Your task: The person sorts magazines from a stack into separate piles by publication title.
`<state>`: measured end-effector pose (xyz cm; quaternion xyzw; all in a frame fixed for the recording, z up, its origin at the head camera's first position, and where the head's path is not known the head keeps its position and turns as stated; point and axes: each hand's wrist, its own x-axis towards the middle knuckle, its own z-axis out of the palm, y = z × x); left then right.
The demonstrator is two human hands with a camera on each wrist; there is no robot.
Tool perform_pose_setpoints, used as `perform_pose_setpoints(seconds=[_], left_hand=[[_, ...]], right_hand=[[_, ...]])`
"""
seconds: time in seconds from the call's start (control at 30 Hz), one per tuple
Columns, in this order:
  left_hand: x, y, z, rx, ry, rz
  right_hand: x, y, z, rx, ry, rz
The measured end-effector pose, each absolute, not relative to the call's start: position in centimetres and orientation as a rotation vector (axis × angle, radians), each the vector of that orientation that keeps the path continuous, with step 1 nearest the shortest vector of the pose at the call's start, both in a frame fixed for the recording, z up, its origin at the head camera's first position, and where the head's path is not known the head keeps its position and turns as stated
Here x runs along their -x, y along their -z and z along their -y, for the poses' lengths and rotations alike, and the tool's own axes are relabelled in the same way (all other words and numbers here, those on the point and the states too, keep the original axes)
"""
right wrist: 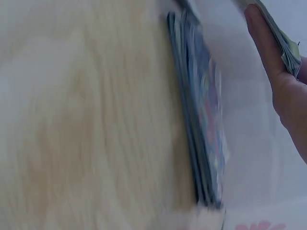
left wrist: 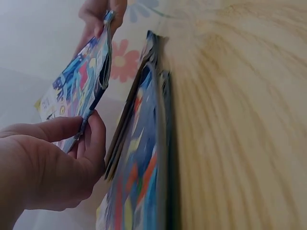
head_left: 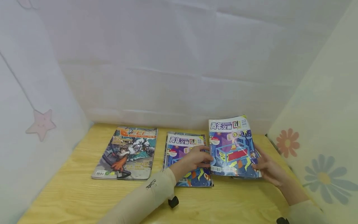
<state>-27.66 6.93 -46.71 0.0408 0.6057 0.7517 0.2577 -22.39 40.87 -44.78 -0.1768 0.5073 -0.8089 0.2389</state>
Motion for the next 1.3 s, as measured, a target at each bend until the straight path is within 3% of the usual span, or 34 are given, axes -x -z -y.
perform_pose_setpoints(seconds=[0.27,0.6,1.3], left_hand=[[27.6,47.4,-12.5,-0.107,-2.036,-1.65],[27.2,47.6,-16.3,0.033,-2.058,-1.747],[27.5,47.1,-16.4,-0.007,-1.956,-1.988]], right_hand=[[22.4,45.8,-45.3,0.289,2.127,-1.711],[23.9,46.2,-46.6,-0.047,1.866,-2.262],[25.8,44.6,-46.5,-0.101,1.542,-2.391]])
